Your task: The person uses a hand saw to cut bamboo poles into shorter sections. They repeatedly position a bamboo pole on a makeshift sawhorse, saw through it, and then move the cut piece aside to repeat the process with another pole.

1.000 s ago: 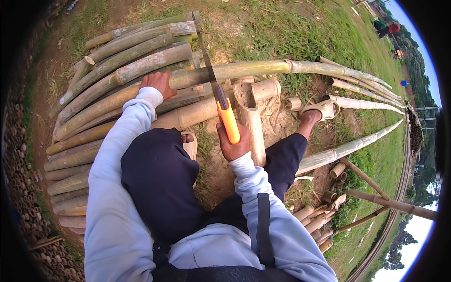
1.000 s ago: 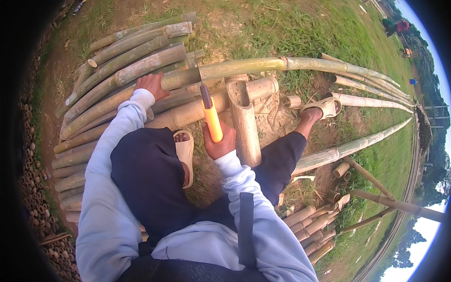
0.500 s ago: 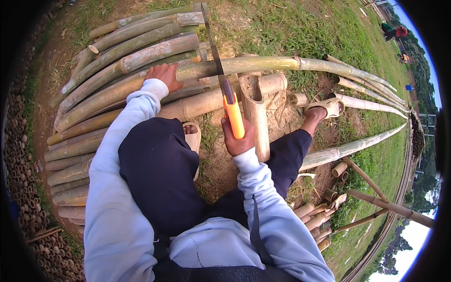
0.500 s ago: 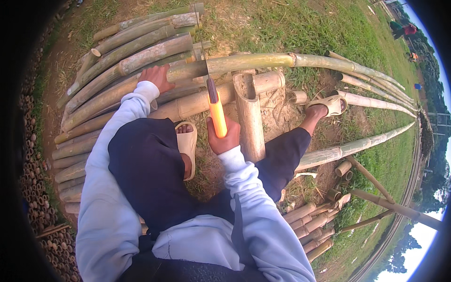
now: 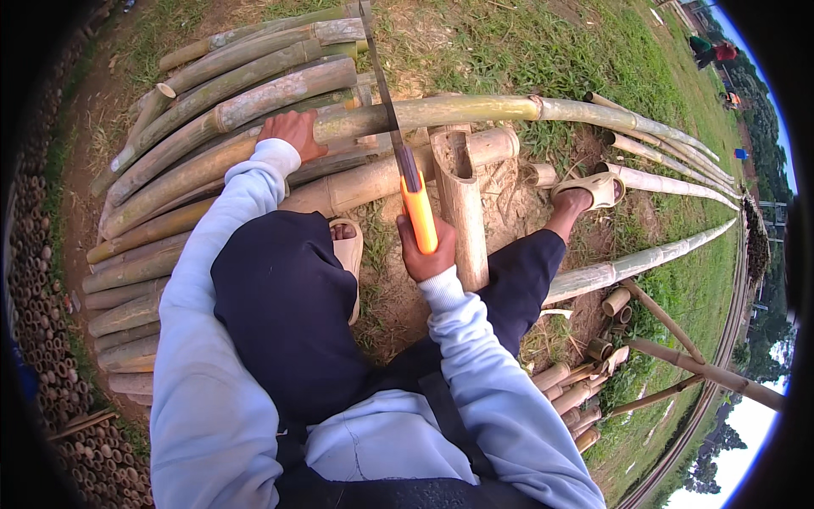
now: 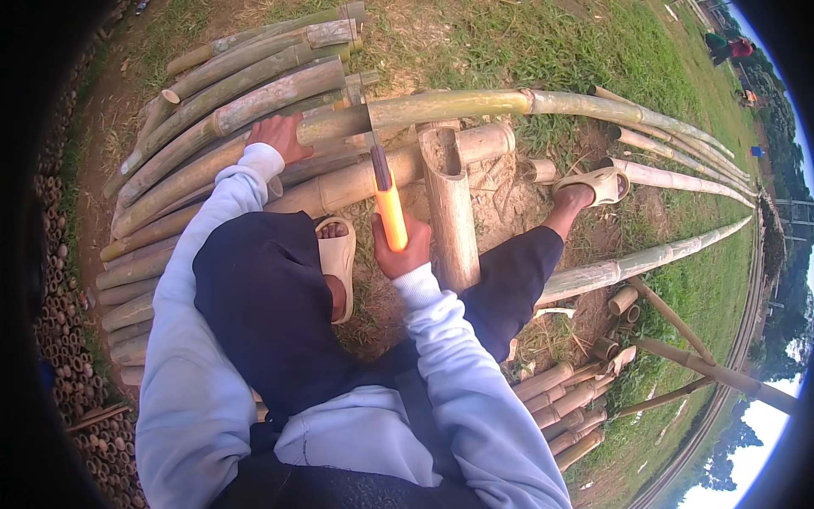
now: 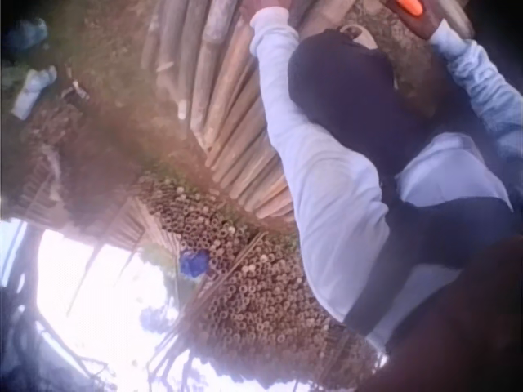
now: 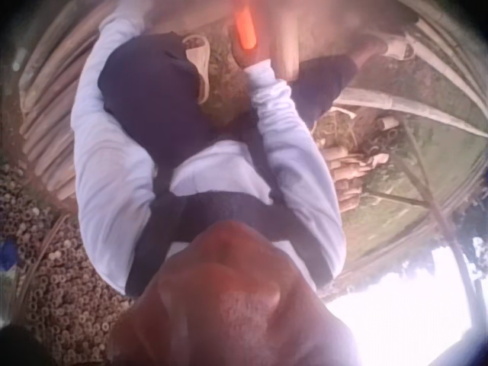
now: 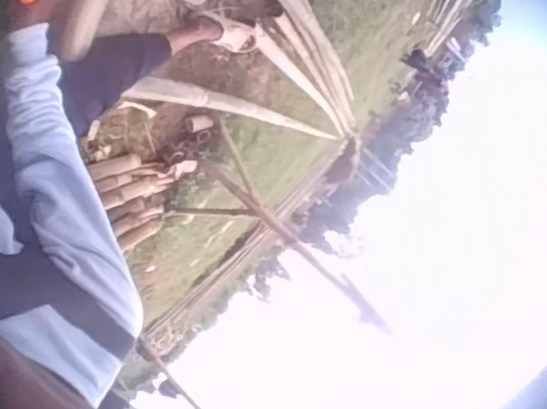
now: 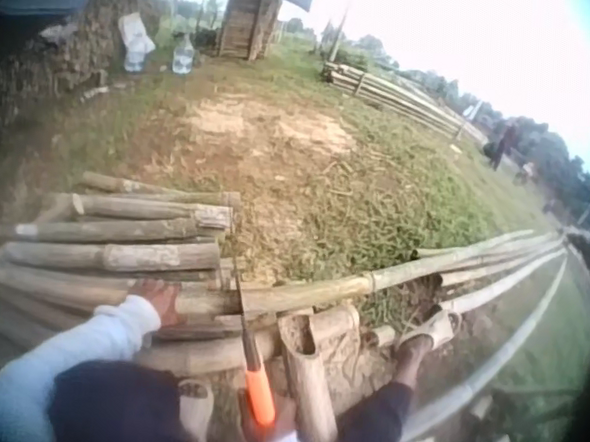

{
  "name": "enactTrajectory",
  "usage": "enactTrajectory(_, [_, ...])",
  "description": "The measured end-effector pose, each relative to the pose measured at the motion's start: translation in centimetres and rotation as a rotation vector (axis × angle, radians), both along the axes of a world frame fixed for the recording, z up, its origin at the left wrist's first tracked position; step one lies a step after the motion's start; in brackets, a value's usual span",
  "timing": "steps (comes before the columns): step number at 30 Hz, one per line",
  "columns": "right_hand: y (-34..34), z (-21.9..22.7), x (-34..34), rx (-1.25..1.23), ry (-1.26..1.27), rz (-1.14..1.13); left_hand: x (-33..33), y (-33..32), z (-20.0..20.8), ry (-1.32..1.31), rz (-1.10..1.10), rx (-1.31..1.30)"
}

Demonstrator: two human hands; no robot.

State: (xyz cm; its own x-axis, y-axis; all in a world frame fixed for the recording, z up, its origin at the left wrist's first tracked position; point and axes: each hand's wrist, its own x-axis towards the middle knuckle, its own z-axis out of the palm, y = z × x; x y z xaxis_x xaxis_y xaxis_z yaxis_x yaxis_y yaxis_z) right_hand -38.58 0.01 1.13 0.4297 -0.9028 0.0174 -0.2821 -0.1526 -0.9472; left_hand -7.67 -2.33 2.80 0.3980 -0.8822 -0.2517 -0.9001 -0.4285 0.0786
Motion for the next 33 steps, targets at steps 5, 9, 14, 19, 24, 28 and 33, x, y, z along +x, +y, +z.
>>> enactTrajectory(5, [2.6, 0.8, -1.8, -0.003, 0.023, -0.001, 1.4, 1.0, -0.7, -0.055, -0.015, -0.043])
enactTrajectory(9, [11.9, 3.7, -12.8, -0.006, 0.203, 0.035, 0.8, 0.6, -0.3, -0.034, -0.008, -0.002])
enactTrajectory(14, [4.3, 0.6, -5.8, 0.041, 0.111, 0.022, 0.8, 0.9, -0.2, -0.033, 0.027, -0.008])
enactTrajectory(19, [0.5, -1.6, 0.6, -0.017, -0.051, 0.006, 0.1, 0.2, -0.3, -0.042, -0.006, 0.011])
enactTrajectory(24, [10.0, 2.4, -11.8, 0.081, 0.113, 0.041, 0.8, 0.7, -0.1, -0.023, 0.003, -0.019])
enactTrajectory(28, [10.4, 4.6, -11.0, 0.024, 0.151, 0.026, 0.5, 0.8, 0.4, -0.034, 0.03, -0.008])
enactTrajectory(33, [-1.8, -0.3, 2.1, -0.041, -0.007, 0.028, 0.6, -0.1, 0.1, -0.044, -0.029, -0.013])
